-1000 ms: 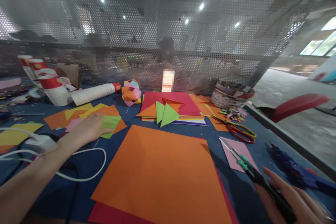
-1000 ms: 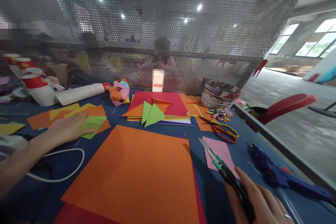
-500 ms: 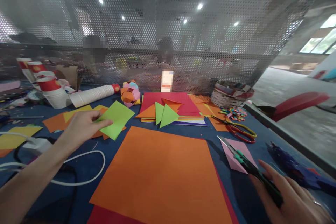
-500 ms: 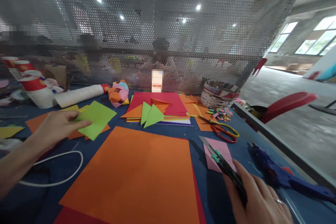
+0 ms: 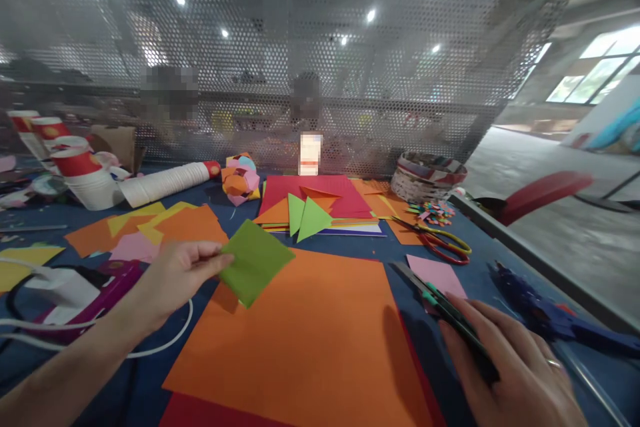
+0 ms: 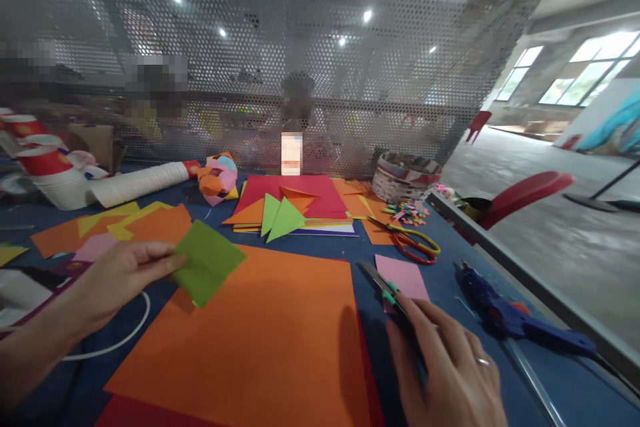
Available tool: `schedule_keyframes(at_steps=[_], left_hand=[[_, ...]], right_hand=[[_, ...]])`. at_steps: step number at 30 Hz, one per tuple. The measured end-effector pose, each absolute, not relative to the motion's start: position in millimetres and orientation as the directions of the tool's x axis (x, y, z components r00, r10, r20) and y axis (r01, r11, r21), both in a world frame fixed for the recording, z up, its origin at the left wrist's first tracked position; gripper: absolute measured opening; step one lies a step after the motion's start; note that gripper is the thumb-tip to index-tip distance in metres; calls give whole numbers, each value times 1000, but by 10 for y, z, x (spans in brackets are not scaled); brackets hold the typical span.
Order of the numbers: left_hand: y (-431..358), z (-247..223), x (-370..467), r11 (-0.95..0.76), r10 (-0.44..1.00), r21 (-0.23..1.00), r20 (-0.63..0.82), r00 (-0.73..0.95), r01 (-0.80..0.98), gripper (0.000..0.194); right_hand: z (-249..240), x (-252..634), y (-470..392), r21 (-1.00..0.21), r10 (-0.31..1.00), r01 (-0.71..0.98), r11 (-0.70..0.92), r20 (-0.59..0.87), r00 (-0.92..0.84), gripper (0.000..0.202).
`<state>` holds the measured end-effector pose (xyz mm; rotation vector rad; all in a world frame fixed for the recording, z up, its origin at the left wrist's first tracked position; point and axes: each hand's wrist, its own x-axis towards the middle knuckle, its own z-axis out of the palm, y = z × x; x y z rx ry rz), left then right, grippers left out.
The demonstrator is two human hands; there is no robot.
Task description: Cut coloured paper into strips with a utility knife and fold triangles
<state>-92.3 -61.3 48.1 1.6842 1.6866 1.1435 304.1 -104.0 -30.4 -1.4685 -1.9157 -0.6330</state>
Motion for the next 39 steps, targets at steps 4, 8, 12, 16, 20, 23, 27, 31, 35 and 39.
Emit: schedule_keyframes(at_steps=[4, 8, 12, 16, 20, 23, 27, 31, 35, 39], left_hand=[[-813, 391, -721, -290, 929, 726, 371, 0, 623, 22], [-1009, 278, -601, -480, 811, 584, 580, 78, 654, 22], [-1125, 141, -622, -625, 682, 331, 673, 288, 707, 27], [-1187, 30, -651, -655, 657, 247, 654, 376, 714, 31], [-1186, 60, -574, -617, 716, 393, 640, 280, 682, 24], [-1145, 114, -526, -498, 817, 616, 569, 93, 610, 12], [-1092, 8, -564, -62, 998, 966, 66, -8, 250, 49], [-1095, -144, -554, 283, 952, 958, -277, 131, -35, 55], [-1156, -23, -407, 351, 929, 924, -324, 178, -151, 54], [-1216, 142, -304, 401, 913, 896, -376, 156, -191, 56]], right_hand=[[-115, 2617, -1176, -132, 608, 821, 556, 738, -293, 21], [-10, 2235, -1236, -207, 546, 684, 700, 772, -325, 20], [37, 2016, -1222, -221, 496, 618, 754, 809, -315, 17], [48, 1935, -1224, -212, 475, 602, 770, 820, -319, 20], [13, 1909, -1246, -305, 533, 582, 754, 802, -269, 17], [-23, 1903, -1259, -335, 548, 565, 754, 794, -262, 13], [-50, 1881, -1276, -343, 543, 572, 746, 809, -224, 13], [-74, 1845, -1286, -324, 505, 518, 792, 824, -258, 18], [-105, 1823, -1300, -315, 494, 512, 800, 829, -262, 20], [-118, 1788, -1327, -360, 519, 510, 781, 829, -210, 20]])
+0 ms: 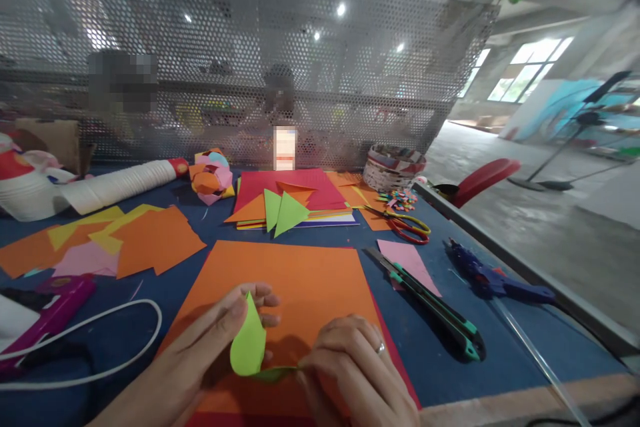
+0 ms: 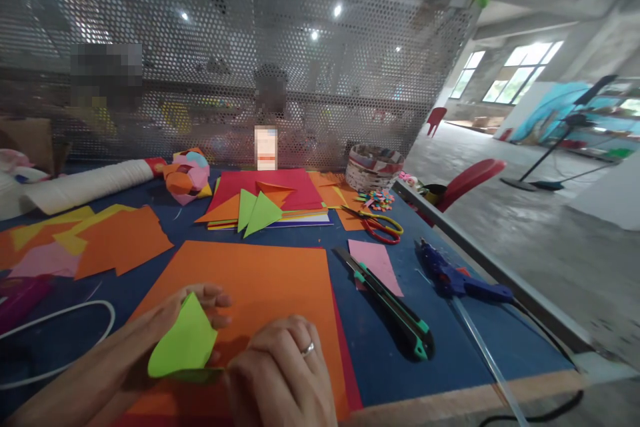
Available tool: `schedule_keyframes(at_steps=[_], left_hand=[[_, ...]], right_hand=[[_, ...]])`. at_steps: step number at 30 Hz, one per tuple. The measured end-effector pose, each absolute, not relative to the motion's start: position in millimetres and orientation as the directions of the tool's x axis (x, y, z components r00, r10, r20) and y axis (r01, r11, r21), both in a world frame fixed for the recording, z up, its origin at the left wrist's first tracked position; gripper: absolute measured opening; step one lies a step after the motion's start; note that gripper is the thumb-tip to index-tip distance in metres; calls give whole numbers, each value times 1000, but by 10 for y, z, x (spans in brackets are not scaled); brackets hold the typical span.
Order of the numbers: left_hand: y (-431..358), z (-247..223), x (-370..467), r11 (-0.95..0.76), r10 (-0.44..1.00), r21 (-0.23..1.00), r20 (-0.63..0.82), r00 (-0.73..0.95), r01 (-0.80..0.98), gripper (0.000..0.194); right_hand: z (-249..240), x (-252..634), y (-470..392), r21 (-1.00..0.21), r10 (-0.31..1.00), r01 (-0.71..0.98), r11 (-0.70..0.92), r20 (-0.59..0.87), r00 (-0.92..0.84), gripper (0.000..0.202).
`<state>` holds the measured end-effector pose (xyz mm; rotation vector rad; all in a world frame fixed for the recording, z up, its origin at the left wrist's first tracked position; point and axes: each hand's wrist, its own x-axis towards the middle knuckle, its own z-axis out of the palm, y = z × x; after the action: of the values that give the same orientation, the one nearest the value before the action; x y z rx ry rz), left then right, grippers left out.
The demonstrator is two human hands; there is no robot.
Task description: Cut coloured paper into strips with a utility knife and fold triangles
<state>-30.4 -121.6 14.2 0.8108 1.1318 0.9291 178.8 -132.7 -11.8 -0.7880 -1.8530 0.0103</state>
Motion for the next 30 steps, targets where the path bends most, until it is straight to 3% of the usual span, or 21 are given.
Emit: schedule_keyframes(at_steps=[6, 14, 20, 25, 27, 30], left_hand=[[-1104, 38, -451, 344, 923, 931, -312, 226, -121, 58], [-1055, 169, -400, 267, 963, 956, -259, 76, -126, 59], [-1044, 228, -454, 232, 963, 970, -219, 157, -68, 52], [-1051, 218, -457, 242, 956, 969, -231, 181, -45, 51], [-1039, 231, -463, 204, 963, 979, -204, 173, 20, 52], [-946, 350, -555, 102, 985, 958, -135, 108, 267, 57]], right_hand=[[-157, 1789, -1344, -404, 558, 529, 746, 813, -167, 17], [-241, 1979, -1274, -360, 565, 519, 775, 763, -313, 9], [-293, 1936, -1251, -401, 576, 487, 776, 765, -289, 10], [-379, 1849, -1203, -423, 562, 500, 756, 810, -166, 21], [-371, 1858, -1201, -430, 574, 504, 749, 801, -171, 20], [-299, 1930, -1224, -421, 601, 509, 751, 756, -262, 9]])
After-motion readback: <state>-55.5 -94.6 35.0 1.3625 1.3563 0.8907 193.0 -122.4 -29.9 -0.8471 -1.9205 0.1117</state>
